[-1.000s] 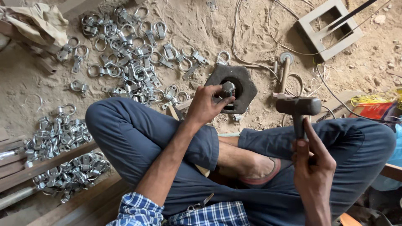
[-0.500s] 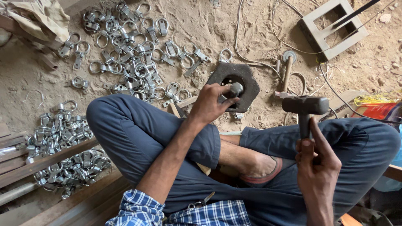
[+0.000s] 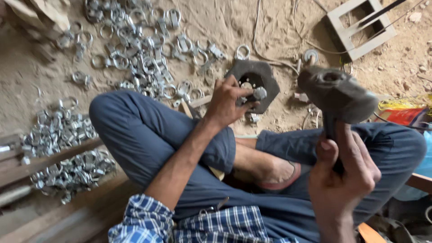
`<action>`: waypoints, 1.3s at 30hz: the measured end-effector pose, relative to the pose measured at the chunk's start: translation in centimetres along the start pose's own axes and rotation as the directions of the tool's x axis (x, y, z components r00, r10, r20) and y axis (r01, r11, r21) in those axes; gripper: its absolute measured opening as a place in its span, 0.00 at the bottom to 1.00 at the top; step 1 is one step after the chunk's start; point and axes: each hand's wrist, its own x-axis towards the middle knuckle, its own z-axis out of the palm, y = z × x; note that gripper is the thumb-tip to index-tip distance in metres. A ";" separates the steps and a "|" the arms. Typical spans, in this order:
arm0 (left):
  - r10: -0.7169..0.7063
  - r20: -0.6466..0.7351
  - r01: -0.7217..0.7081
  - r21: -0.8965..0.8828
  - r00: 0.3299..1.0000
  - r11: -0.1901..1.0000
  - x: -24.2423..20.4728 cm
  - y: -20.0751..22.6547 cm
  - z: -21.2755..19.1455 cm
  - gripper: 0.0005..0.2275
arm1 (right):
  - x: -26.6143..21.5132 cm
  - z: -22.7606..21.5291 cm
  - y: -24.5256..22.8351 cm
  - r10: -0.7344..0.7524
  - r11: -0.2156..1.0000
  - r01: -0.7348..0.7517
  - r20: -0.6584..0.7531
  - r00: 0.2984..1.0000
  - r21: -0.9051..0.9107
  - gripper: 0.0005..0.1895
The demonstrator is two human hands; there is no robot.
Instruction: The person sits cross-legged on the ground and repeatedly hammers small metal parts placed on a circular anvil. They use a hammer in their right hand to strike the metal pieces, occasionally adjusting their position with their left hand.
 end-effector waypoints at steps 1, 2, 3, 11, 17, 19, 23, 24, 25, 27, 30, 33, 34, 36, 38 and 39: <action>-0.004 -0.007 0.004 0.006 1.000 1.000 -0.3 0.1 -0.2 0.17 | -0.2 0.3 0.0 -0.029 1.000 0.029 0.000 1.000 0.001 0.13; 0.004 -0.024 -0.004 0.023 1.000 1.000 -0.2 0.2 -0.4 0.17 | 0.4 2.0 0.2 -0.082 0.996 0.083 0.025 0.996 -0.035 0.12; 0.012 -0.041 -0.011 0.040 0.999 0.999 -0.5 0.7 -0.4 0.17 | 0.9 2.7 0.4 -0.048 0.997 0.053 0.082 0.995 -0.050 0.14; -0.039 -0.013 0.039 0.030 0.999 0.999 0.2 -0.7 0.3 0.20 | 2.3 0.8 -1.3 0.056 0.998 -0.050 0.149 0.987 -0.039 0.21; -0.090 0.076 0.094 -0.040 0.993 0.995 -0.7 -1.0 1.2 0.20 | -1.1 1.7 0.4 -0.165 0.986 0.165 -0.049 0.985 -0.009 0.07; -0.088 0.076 0.093 -0.067 0.993 0.993 -0.4 -1.2 1.1 0.20 | -1.4 2.6 0.8 -0.088 0.994 0.094 0.089 0.992 -0.057 0.09; -0.174 0.129 0.181 -0.039 0.976 0.983 -0.4 -1.5 0.9 0.23 | 0.5 2.7 -0.1 0.185 0.982 -0.159 0.330 0.925 -0.107 0.24; -0.172 0.153 0.179 -0.032 0.973 0.983 -0.5 -1.6 1.1 0.22 | 0.9 2.0 -0.4 0.225 0.974 -0.201 0.340 0.913 -0.105 0.25; -0.169 0.176 0.176 -0.025 0.970 0.984 -0.3 -1.9 1.2 0.21 | 1.1 1.1 -0.8 0.157 0.987 -0.140 0.281 0.947 -0.080 0.24; -0.143 0.135 0.152 -0.058 0.980 0.987 0.7 -2.4 1.4 0.23 | 1.2 -0.4 -0.7 -0.067 0.997 0.070 0.112 0.992 -0.024 0.16; -0.129 0.135 0.138 -0.061 0.982 0.989 -0.5 -1.8 1.6 0.21 | -1.2 -1.9 0.7 -0.067 0.995 0.077 -0.153 0.986 0.058 0.09; -0.114 0.110 0.118 -0.037 0.987 0.992 0.2 -0.8 0.1 0.20 | -1.5 0.8 3.2 -0.304 0.907 0.245 -0.130 0.944 -0.344 0.01; -0.116 0.094 0.120 -0.042 0.989 0.992 0.5 -0.4 -0.1 0.19 | -1.5 1.6 3.5 -0.232 0.936 0.238 0.052 0.971 -0.258 0.06; -0.129 0.075 0.133 -0.061 0.989 0.989 0.7 0.1 -0.6 0.21 | -1.5 3.8 3.0 -0.035 0.985 0.086 0.321 0.946 -0.147 0.20; -0.143 0.078 0.148 -0.063 0.987 0.987 0.5 0.6 -0.5 0.21 | -0.7 3.4 2.3 0.083 0.988 -0.024 0.398 0.914 -0.152 0.28; -0.147 0.086 0.152 -0.055 0.985 0.987 0.4 1.1 -0.2 0.21 | 0.2 2.6 2.1 0.069 0.985 0.000 0.394 0.917 -0.172 0.28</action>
